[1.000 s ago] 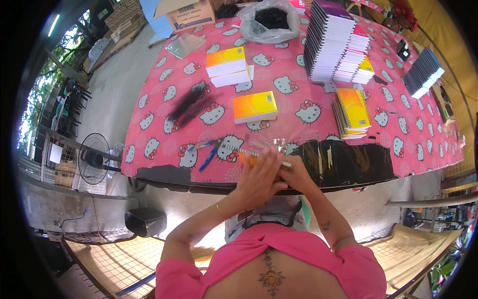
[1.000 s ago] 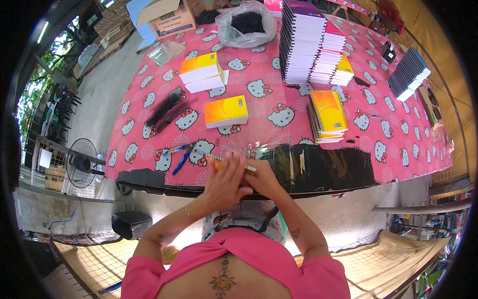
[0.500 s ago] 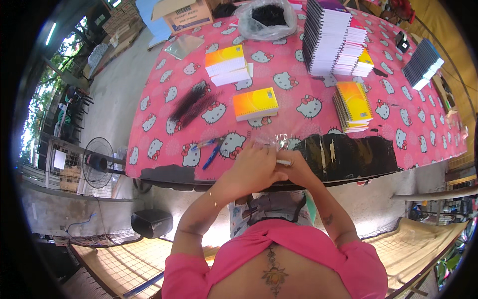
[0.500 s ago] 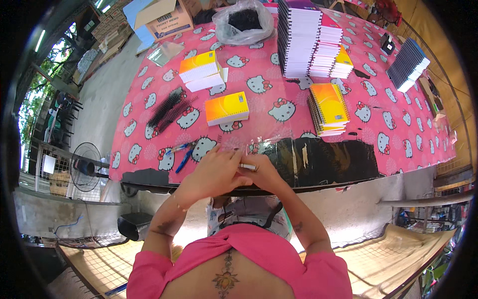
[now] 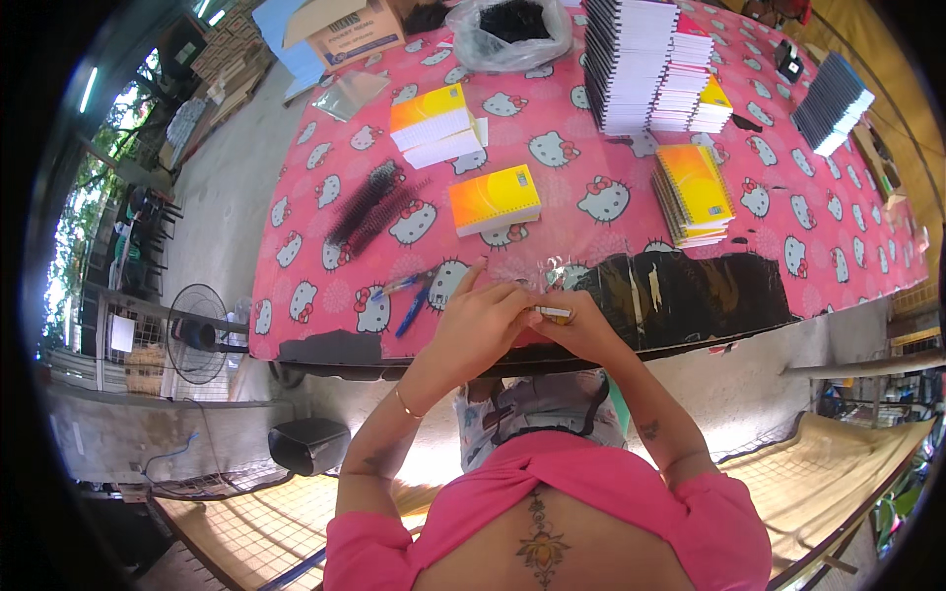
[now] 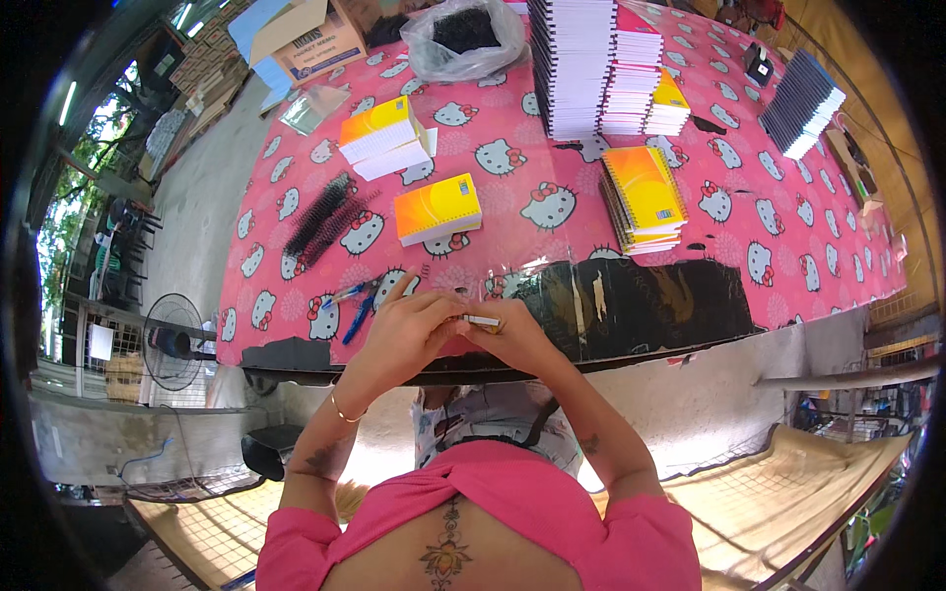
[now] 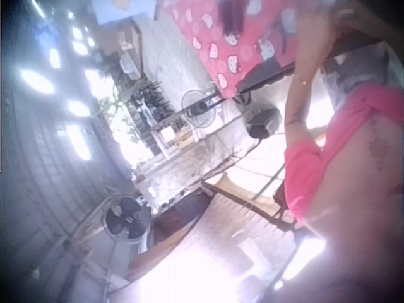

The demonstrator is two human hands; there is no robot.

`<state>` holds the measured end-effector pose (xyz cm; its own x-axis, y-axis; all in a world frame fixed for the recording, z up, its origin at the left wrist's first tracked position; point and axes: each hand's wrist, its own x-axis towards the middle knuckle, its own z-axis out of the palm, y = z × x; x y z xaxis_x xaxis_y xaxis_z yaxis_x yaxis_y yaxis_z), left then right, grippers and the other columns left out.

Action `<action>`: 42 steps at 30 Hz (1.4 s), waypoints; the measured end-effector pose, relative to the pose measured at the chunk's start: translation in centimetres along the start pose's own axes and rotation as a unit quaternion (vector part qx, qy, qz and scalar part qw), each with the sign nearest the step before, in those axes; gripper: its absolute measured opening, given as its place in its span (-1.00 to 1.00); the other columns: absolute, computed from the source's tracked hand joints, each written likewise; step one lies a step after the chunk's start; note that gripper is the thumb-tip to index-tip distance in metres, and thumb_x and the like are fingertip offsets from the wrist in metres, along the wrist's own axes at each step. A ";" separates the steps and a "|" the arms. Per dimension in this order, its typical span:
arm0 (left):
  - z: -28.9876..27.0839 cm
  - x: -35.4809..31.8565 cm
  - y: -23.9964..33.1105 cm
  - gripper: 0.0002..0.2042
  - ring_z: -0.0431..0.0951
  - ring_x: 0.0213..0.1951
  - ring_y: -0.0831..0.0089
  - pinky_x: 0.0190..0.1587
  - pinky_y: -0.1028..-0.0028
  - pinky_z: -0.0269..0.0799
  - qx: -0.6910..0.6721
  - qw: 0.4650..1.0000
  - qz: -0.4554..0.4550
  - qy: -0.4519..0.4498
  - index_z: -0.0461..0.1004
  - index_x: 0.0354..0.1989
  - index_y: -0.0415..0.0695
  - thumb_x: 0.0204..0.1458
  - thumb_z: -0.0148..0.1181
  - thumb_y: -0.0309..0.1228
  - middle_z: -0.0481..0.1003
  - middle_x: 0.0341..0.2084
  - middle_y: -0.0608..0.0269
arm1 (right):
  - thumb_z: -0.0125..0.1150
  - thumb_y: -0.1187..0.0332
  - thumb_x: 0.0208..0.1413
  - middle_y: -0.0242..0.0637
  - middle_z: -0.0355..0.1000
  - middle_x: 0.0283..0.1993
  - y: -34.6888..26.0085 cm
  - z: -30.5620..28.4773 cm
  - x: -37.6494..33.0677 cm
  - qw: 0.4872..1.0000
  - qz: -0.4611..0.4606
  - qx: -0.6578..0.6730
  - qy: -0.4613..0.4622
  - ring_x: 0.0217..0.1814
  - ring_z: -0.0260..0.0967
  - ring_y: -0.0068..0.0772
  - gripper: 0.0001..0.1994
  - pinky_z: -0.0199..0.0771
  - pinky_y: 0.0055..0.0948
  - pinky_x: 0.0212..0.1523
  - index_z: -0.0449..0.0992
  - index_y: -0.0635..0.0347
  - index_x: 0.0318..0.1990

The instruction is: The person places notebooks into plastic sleeves by hand, sliding each one inside, folding the adhesive flap, and stacking the completed items.

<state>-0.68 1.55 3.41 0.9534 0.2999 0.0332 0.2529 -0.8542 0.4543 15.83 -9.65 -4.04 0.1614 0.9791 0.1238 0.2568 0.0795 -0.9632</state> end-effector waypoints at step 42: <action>9.1 -3.0 2.6 -0.33 -0.04 0.48 -0.02 0.39 -0.26 -0.38 0.136 0.982 0.028 0.128 0.19 0.38 -0.24 0.19 0.10 -0.07 0.08 0.42 -0.10 | 0.29 0.58 0.13 -0.24 0.56 -0.26 0.6 1.4 -3.2 0.968 -0.004 0.061 0.243 -0.28 0.51 -0.52 -0.75 0.52 -0.53 -0.21 0.60 0.28 -0.02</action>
<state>-1.34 -5.43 -3.56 0.9030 0.3172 0.2897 0.2695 -0.9435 0.1929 14.19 -12.44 -5.36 0.5973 0.7766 0.2003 0.1501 0.1371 -0.9791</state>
